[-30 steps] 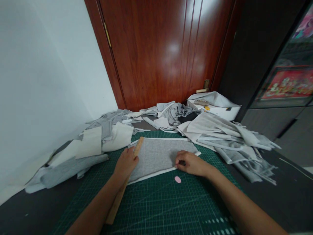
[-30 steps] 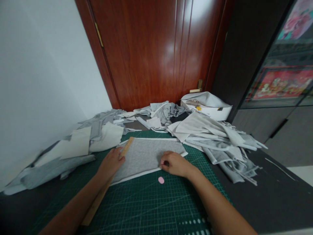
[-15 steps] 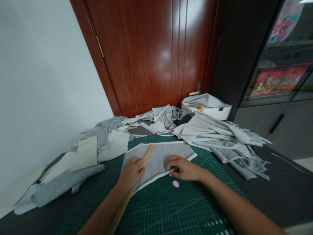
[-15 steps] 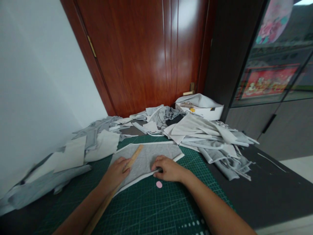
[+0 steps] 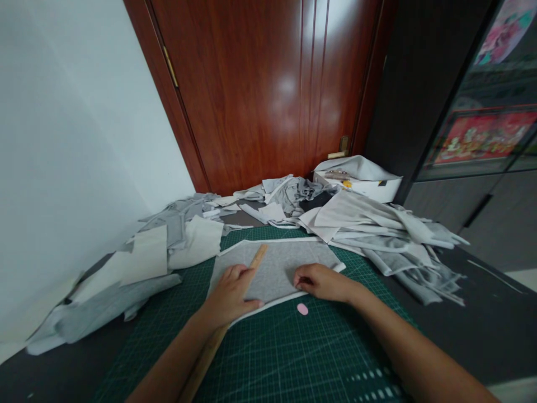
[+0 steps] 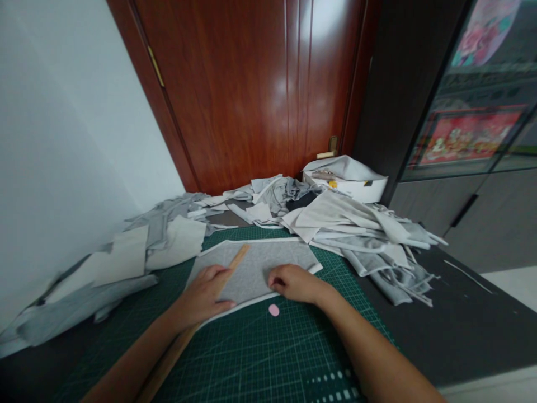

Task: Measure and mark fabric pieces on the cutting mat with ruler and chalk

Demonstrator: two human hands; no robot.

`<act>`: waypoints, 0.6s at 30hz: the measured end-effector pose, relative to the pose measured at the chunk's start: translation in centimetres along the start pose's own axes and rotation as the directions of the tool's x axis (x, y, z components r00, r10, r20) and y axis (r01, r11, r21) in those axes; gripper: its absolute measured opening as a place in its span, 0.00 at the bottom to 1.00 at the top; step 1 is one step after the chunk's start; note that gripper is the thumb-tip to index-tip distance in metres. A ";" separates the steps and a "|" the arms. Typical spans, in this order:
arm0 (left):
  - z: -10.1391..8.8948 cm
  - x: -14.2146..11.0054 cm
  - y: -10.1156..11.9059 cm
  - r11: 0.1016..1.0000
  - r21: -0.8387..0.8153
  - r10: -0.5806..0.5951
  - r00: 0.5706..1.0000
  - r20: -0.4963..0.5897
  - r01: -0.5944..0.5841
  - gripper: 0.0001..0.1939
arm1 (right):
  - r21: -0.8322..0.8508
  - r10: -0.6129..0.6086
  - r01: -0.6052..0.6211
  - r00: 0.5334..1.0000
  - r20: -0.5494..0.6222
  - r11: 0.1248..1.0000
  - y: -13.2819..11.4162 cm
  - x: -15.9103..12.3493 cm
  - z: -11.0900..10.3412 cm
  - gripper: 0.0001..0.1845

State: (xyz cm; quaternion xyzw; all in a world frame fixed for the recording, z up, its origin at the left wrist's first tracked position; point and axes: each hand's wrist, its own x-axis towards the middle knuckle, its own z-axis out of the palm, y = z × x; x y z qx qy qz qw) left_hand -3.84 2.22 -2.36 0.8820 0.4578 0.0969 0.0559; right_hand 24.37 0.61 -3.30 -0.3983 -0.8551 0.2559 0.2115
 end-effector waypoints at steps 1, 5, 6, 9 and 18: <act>-0.2 -0.1 0.2 1.000 0.014 0.001 1.000 0.028 -0.001 0.39 | -0.007 0.025 -0.025 1.000 0.016 1.000 0.1 0.0 0.0 0.06; -0.8 -0.5 0.7 0.999 0.044 -0.006 0.991 0.137 0.000 0.47 | -0.026 0.085 -0.084 0.995 0.054 0.996 0.1 -0.1 0.1 0.05; -0.9 -0.5 0.8 0.999 0.044 -0.010 0.986 0.166 0.002 0.49 | -0.023 0.089 -0.088 0.995 0.054 0.996 0.1 -0.1 0.1 0.05; -1.3 -0.7 0.9 0.999 0.037 -0.020 0.973 0.228 0.012 0.52 | 0.011 0.084 -0.085 0.994 0.070 0.996 -0.1 -0.1 -0.1 0.07; -1.0 -0.7 0.5 1.000 -0.012 0.008 0.982 0.187 -0.006 0.52 | 0.119 -0.030 0.012 0.988 0.154 0.993 0.1 -0.2 -0.7 0.03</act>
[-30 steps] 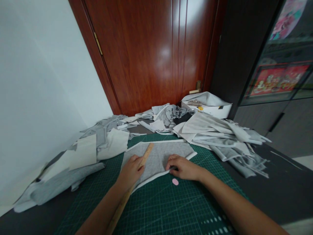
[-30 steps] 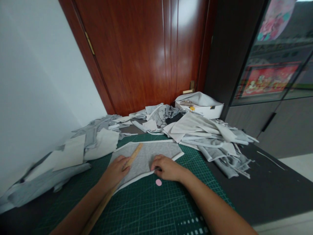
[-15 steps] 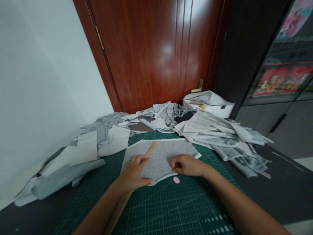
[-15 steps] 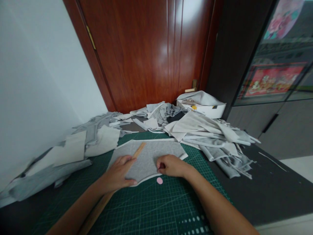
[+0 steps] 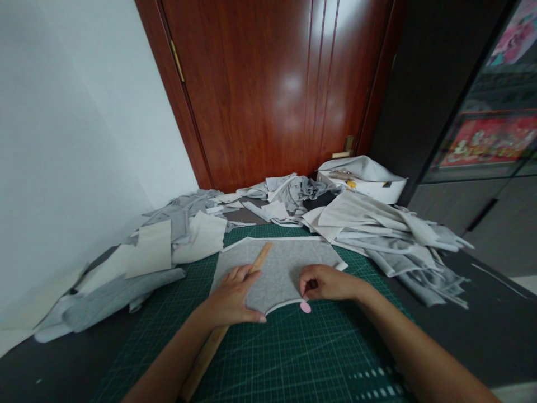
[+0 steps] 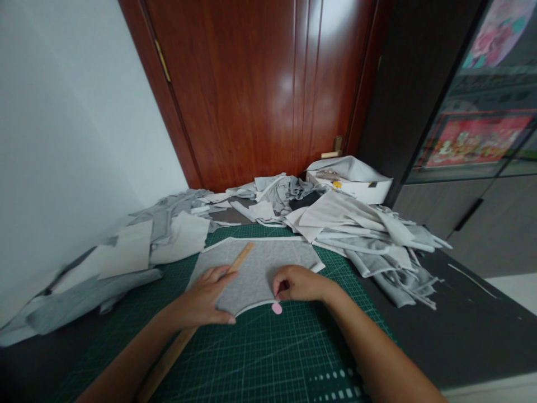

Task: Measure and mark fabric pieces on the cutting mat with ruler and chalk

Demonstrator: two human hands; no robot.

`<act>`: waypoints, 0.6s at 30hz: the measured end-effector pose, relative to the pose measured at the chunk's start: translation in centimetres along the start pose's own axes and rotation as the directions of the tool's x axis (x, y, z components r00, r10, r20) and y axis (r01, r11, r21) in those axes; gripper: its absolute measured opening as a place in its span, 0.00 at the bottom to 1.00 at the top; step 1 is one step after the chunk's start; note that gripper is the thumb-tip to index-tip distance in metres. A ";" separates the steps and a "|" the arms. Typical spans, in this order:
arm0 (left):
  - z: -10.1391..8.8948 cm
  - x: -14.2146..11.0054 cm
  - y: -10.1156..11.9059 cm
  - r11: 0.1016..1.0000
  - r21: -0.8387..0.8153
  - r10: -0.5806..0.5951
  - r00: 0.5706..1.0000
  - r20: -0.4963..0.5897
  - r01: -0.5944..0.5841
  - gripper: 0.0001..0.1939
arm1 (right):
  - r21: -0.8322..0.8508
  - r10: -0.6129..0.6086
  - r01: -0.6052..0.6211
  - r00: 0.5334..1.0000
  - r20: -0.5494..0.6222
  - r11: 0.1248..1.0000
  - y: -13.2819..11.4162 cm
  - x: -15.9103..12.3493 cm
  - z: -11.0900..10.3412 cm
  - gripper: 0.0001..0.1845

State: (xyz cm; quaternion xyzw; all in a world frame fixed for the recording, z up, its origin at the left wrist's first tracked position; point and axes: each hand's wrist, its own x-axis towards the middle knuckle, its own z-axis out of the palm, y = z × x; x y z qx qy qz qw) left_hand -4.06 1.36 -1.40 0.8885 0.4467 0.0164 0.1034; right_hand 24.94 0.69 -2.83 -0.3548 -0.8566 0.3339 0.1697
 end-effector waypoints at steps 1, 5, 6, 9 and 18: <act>0.0 0.0 0.0 1.000 0.001 0.001 1.000 -0.002 -0.001 0.52 | -0.001 -0.001 0.001 1.000 0.007 1.000 0.0 0.0 0.0 0.02; 0.0 0.1 0.0 1.000 0.014 -0.002 1.000 0.013 0.002 0.52 | -0.014 -0.001 0.002 1.000 0.017 1.000 0.0 -0.1 -0.1 0.02; -0.1 0.1 0.0 1.000 0.014 -0.003 1.000 0.019 0.003 0.52 | -0.016 0.002 -0.001 1.000 0.017 1.000 0.0 -0.1 -0.1 0.02; 0.0 0.1 0.0 1.000 0.005 -0.004 1.000 0.021 0.004 0.52 | -0.012 0.007 -0.007 1.000 0.016 1.000 0.0 -0.1 -0.1 0.03; 0.4 0.1 -0.5 1.000 0.005 0.010 1.000 -0.005 -0.010 0.52 | 0.007 -0.005 0.005 1.000 0.004 1.000 0.2 -0.2 0.0 0.03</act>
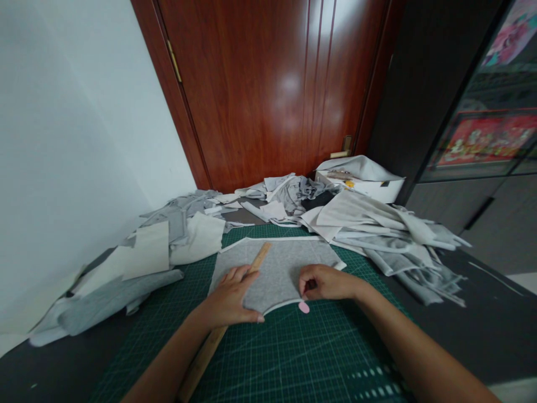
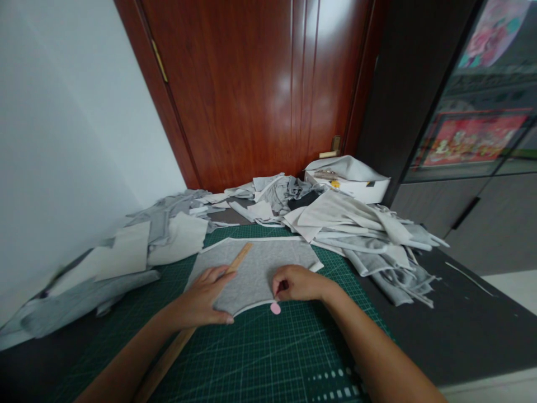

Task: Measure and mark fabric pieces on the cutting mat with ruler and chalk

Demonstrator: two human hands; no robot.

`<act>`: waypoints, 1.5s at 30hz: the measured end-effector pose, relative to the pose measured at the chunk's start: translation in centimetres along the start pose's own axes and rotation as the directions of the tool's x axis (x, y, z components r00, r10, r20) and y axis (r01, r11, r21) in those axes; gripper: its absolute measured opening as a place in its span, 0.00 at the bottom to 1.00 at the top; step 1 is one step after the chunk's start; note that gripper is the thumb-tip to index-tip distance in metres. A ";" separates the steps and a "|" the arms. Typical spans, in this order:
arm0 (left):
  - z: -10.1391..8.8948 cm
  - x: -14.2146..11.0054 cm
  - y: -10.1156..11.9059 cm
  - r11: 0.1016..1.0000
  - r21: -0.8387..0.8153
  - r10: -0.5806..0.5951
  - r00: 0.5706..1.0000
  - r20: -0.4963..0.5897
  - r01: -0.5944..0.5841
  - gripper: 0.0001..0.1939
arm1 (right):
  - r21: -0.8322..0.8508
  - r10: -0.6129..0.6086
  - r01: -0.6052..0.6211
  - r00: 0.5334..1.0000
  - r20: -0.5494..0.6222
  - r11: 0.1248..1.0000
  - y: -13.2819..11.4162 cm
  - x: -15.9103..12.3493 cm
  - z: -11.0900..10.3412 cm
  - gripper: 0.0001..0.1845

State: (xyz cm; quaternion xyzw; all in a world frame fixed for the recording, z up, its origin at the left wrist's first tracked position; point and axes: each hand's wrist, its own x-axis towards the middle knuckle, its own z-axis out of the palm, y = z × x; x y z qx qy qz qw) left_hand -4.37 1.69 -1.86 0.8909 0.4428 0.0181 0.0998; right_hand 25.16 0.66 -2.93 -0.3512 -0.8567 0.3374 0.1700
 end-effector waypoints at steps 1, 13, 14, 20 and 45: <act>0.0 0.0 0.0 1.000 0.001 0.000 1.000 0.000 0.000 0.52 | -0.002 -0.001 0.001 1.000 -0.002 1.000 -0.1 0.0 0.0 0.03; 1.2 1.4 -1.7 0.994 -0.108 0.007 0.967 -0.253 -0.035 0.20 | -0.105 0.061 -0.075 0.990 -0.130 0.992 0.3 0.5 0.9 0.09; 1.4 1.6 -1.8 0.993 -0.114 -0.005 0.965 -0.263 -0.026 0.21 | -0.125 0.085 -0.106 0.983 -0.163 0.987 0.2 0.6 1.1 0.08; 1.3 1.6 -1.2 0.993 -0.113 -0.073 0.959 -0.274 0.043 0.22 | -0.252 -0.022 -0.048 0.964 -0.266 0.967 -1.7 1.4 2.1 0.06; -1.1 1.4 0.6 0.996 0.029 -0.087 0.996 -0.008 0.088 0.23 | -0.287 0.272 -0.347 0.924 -0.270 0.893 -1.1 2.0 2.1 0.52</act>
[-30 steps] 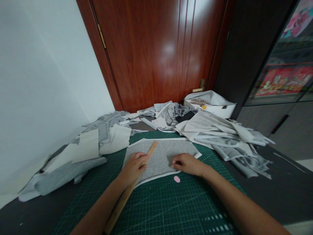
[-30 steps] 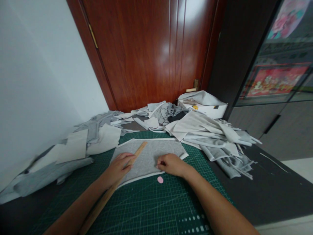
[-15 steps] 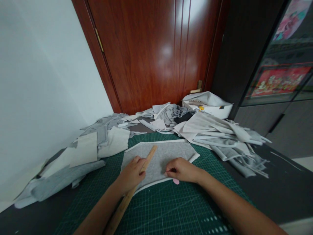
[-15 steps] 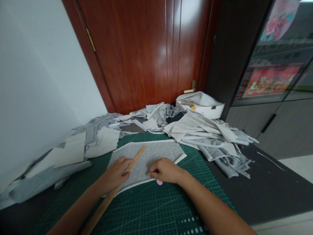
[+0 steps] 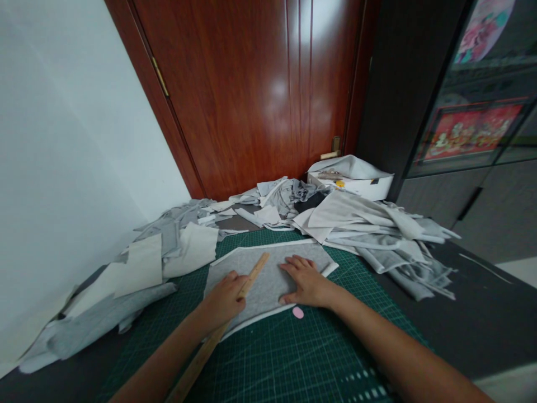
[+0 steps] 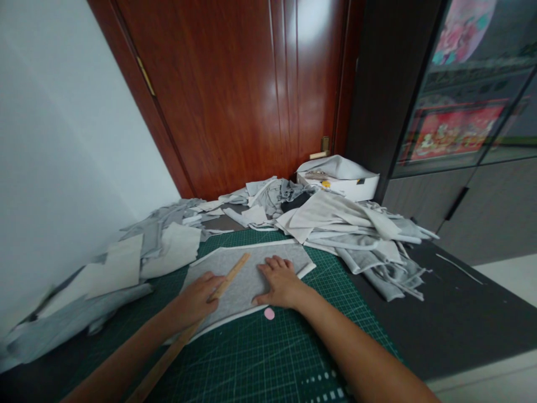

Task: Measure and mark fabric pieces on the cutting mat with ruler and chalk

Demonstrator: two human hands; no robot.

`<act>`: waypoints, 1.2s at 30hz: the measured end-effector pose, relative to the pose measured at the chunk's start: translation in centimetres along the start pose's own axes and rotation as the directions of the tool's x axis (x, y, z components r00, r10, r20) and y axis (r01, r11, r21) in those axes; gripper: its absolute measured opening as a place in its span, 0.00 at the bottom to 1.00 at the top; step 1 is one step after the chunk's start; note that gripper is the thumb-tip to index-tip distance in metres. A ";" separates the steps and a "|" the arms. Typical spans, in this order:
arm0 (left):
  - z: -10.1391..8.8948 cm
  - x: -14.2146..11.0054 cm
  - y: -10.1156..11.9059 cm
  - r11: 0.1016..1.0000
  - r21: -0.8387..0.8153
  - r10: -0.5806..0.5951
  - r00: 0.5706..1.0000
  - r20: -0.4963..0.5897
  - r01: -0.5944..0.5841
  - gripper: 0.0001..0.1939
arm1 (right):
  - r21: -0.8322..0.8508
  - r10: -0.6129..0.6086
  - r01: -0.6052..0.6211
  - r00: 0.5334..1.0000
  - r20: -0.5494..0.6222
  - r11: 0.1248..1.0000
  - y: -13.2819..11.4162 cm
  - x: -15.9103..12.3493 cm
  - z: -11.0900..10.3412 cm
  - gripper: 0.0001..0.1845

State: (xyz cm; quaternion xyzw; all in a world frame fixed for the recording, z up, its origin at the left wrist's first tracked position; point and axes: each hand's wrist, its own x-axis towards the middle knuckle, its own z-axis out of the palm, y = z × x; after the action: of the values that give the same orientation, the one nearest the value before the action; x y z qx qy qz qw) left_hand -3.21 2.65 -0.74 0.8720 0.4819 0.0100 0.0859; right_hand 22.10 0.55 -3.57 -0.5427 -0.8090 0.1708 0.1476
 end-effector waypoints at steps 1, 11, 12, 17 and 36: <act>-0.1 0.1 0.1 1.000 0.013 0.000 1.000 0.010 0.000 0.25 | -0.001 0.010 -0.010 1.000 0.015 1.000 0.0 0.0 -0.1 0.54; 0.3 1.5 1.6 0.987 0.133 -0.089 0.996 -0.005 0.089 0.26 | 0.008 -0.018 0.018 0.999 0.043 1.000 0.1 0.2 0.0 0.58; 0.4 1.8 1.7 0.988 0.131 -0.075 0.997 -0.012 0.076 0.26 | 0.010 -0.022 0.021 0.999 0.042 1.000 0.1 0.2 0.0 0.58; 0.1 3.8 1.8 0.992 0.118 0.051 0.997 -0.049 -0.045 0.27 | 0.016 -0.038 0.038 0.999 0.008 0.999 -0.1 0.1 -0.1 0.57; 3.1 10.8 -1.2 0.983 0.120 0.177 0.897 -0.405 -0.140 0.23 | -0.104 -0.088 0.079 0.992 -0.089 0.991 -0.9 -0.3 -0.8 0.41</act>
State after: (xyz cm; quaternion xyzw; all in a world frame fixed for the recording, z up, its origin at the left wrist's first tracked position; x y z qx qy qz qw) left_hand 1.90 11.89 -4.65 0.8893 0.4164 0.1801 -0.0574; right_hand 21.75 0.03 -2.49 -0.5226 -0.8308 0.0979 0.1646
